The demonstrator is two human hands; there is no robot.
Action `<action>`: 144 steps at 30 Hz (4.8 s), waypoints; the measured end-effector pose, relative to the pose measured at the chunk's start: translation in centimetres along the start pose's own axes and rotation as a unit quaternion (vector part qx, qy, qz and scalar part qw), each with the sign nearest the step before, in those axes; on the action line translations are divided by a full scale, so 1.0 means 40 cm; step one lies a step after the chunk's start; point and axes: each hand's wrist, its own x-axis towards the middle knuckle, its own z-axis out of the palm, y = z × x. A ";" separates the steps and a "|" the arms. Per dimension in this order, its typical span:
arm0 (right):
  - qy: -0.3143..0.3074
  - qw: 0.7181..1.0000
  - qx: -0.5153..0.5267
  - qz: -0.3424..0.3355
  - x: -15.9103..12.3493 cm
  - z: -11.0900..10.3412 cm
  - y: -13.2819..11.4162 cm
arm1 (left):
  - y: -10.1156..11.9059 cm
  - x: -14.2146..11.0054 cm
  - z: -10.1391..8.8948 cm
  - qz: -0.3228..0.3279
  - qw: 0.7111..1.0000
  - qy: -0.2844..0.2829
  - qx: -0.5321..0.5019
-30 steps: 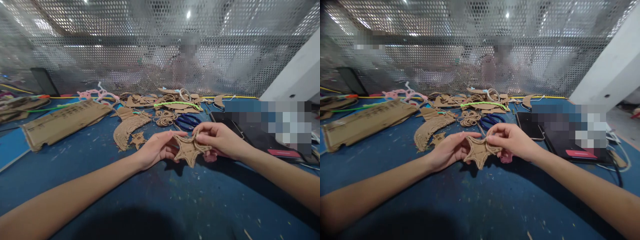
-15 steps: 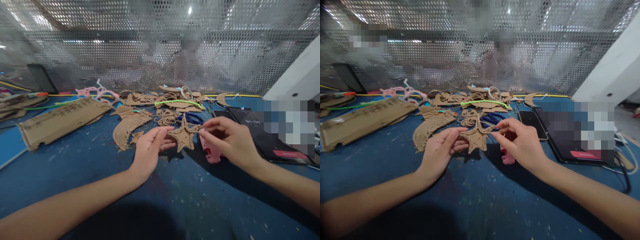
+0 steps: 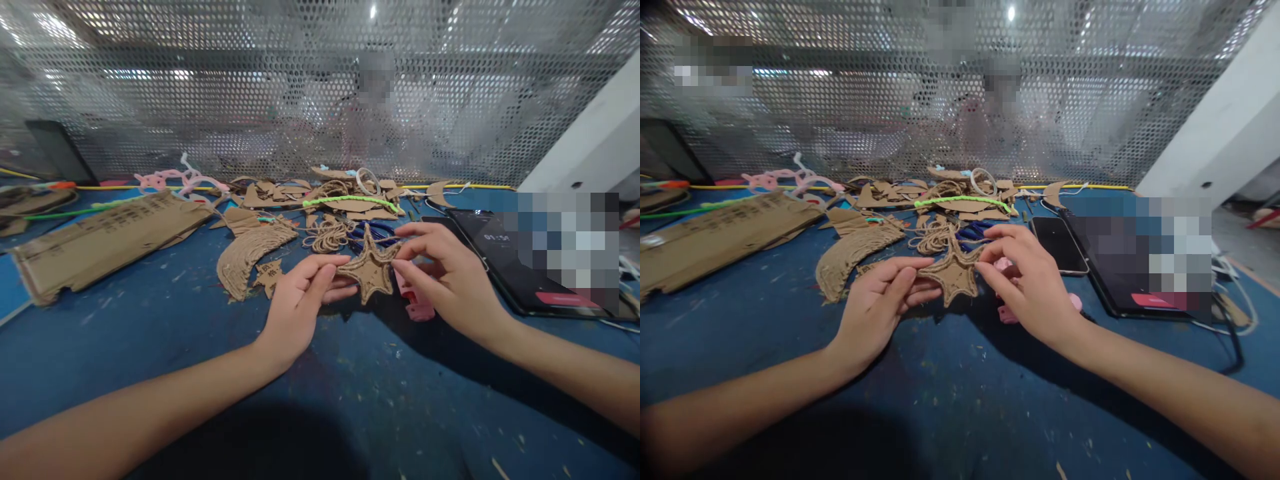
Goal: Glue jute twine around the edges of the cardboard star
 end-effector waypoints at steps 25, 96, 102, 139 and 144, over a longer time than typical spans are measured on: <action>-0.101 0.973 -0.127 -0.165 0.000 -0.001 -0.018 | -0.002 -0.006 0.017 -0.103 0.992 -0.050 0.047; -0.084 0.979 -0.118 -0.147 -0.052 0.026 -0.048 | 0.019 -0.015 0.028 -0.021 0.981 -0.026 0.192; -0.088 0.985 -0.106 -0.103 -0.021 0.006 -0.035 | 0.011 -0.011 0.013 -0.070 0.991 -0.102 0.061; -0.033 0.924 -0.329 -0.191 -0.094 -0.092 0.095 | -0.026 0.097 -0.088 -0.032 0.995 0.073 -0.059; -0.054 0.938 -0.237 -0.249 -0.109 -0.091 0.073 | -0.020 0.084 -0.080 -0.033 0.998 0.005 0.043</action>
